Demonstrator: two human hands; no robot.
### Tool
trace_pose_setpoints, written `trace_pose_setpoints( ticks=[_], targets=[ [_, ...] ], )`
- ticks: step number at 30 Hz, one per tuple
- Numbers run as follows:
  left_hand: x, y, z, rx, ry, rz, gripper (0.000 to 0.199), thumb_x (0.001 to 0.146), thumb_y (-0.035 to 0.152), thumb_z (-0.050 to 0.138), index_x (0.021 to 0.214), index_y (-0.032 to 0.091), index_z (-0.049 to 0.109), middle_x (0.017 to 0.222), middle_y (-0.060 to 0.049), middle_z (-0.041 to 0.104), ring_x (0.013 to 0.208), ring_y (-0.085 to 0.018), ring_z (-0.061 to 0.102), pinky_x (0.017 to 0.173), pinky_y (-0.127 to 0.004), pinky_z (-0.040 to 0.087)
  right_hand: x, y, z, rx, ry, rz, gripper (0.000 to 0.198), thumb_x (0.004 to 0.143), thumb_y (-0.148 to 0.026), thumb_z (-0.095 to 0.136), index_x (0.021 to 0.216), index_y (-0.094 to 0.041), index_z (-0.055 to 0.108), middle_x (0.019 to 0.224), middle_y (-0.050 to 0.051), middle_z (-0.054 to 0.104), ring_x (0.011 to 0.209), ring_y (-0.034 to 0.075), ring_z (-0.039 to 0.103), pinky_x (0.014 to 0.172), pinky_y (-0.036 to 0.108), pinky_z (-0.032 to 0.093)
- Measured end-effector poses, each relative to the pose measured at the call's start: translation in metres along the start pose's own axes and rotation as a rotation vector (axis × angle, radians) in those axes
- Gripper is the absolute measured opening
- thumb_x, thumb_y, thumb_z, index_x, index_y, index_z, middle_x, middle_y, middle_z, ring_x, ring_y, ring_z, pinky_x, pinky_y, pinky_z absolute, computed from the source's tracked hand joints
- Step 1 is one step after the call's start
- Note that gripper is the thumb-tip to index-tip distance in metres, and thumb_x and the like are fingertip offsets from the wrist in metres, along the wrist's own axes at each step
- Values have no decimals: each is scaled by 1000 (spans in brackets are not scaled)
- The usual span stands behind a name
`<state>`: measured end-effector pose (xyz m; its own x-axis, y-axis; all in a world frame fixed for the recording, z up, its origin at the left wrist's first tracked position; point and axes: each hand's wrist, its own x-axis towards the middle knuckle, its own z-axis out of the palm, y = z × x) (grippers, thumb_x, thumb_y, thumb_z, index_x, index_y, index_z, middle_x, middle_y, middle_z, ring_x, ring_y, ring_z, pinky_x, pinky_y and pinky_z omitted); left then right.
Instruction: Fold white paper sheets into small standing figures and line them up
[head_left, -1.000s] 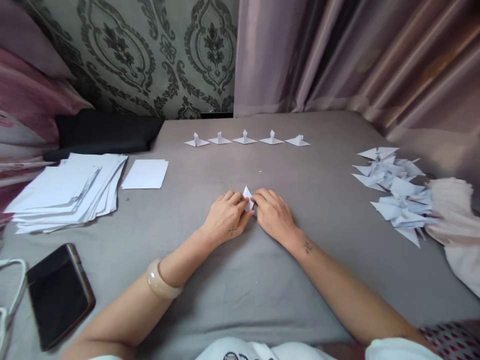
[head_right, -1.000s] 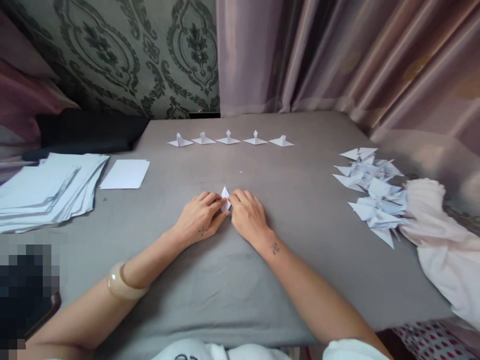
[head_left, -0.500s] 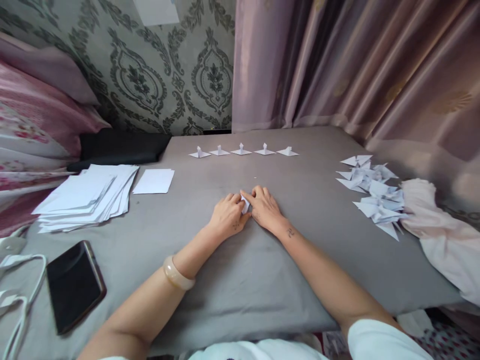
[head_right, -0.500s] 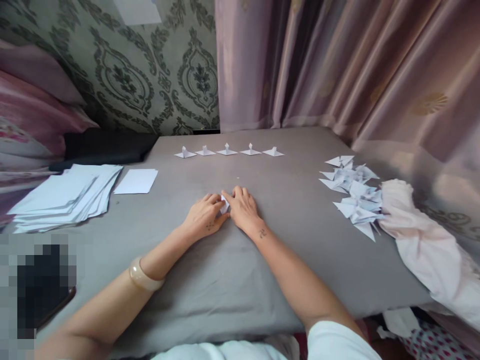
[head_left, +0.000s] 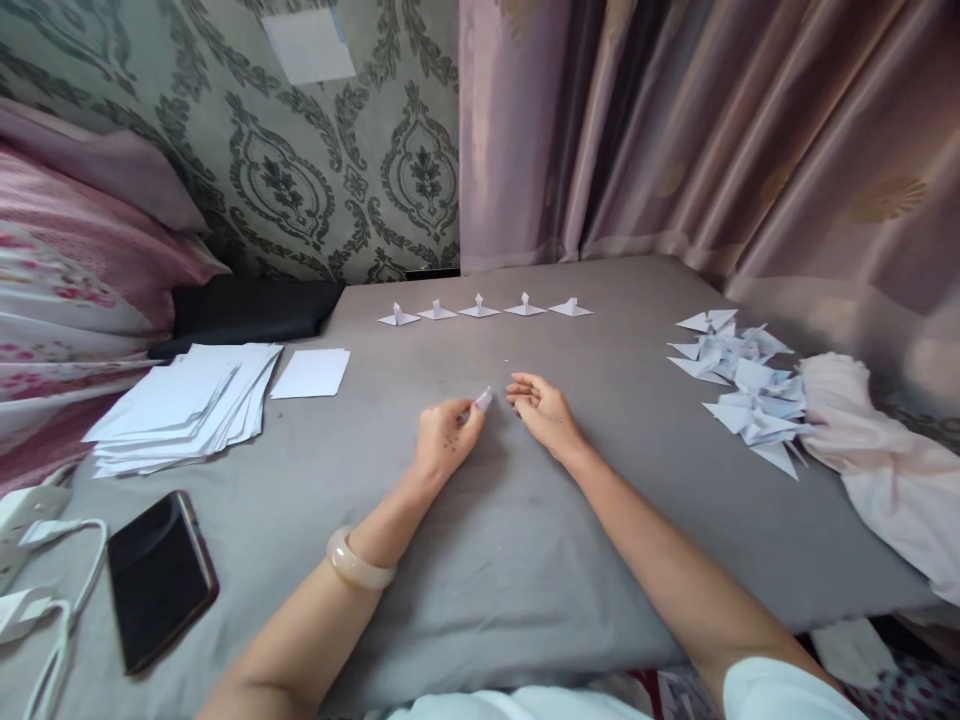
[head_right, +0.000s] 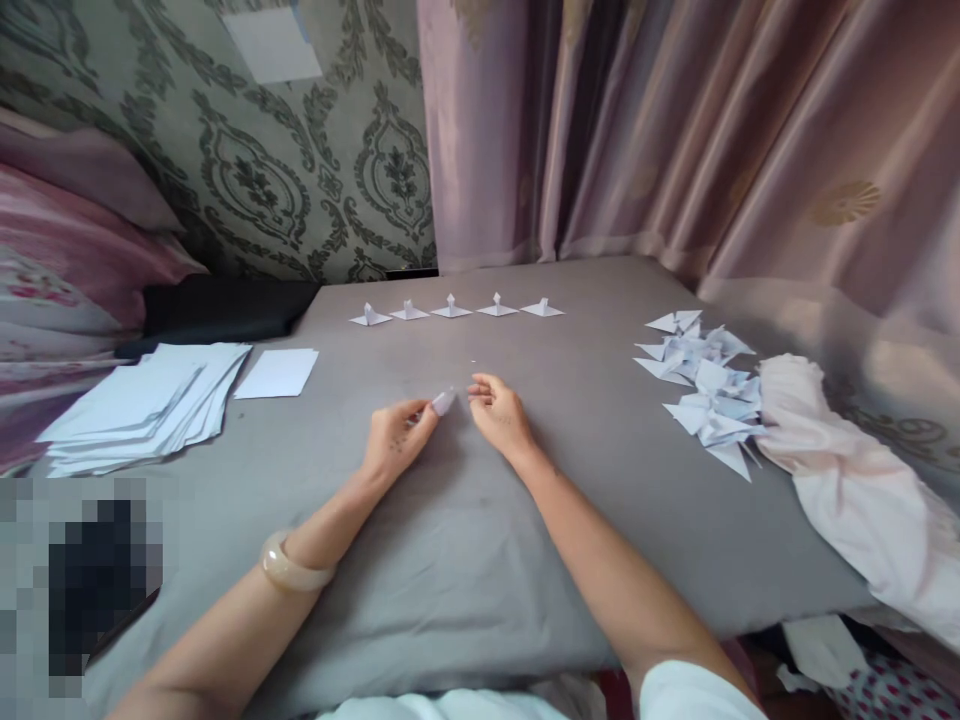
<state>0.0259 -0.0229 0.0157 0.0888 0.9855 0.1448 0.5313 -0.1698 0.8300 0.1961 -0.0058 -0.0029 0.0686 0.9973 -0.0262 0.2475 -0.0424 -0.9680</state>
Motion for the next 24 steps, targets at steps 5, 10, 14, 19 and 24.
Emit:
trace_pose_setpoints(
  ticks=[5,10,14,19,24],
  targets=[
    [4,3,1,-415,50,-194,41,82,42,45,89,9,69,87,-11,71,79,-21,68,72,-32,54,-13,-18,7,273,-128,126,37,83,-36,61,114,-15,55,106,14,71,93,20,70,80,35,57],
    [-2,7,7,-635,21,-306,33,73,41,61,82,11,70,83,-10,71,76,-17,65,69,-27,52,-15,-20,9,340,-145,141,33,78,-38,66,102,-16,61,96,9,72,85,18,69,76,32,56],
    [-2,8,5,-673,37,-348,36,66,35,75,94,13,69,86,-6,70,76,-14,63,68,-23,48,-12,-16,3,232,-142,118,26,79,-36,63,96,-16,67,83,6,72,71,15,66,67,29,52],
    [1,1,3,-564,-76,-367,32,67,31,74,92,13,66,74,-4,67,65,-12,58,60,-22,43,-13,-13,0,23,-151,52,25,80,-25,60,103,-17,66,75,2,70,66,14,62,68,29,49],
    [1,-4,3,-256,-91,-212,15,77,26,63,87,14,65,71,-2,64,63,-12,55,61,-24,41,-17,-12,5,-229,-80,-52,20,80,-21,60,100,-20,64,79,2,67,69,15,60,73,31,45]
  ],
)
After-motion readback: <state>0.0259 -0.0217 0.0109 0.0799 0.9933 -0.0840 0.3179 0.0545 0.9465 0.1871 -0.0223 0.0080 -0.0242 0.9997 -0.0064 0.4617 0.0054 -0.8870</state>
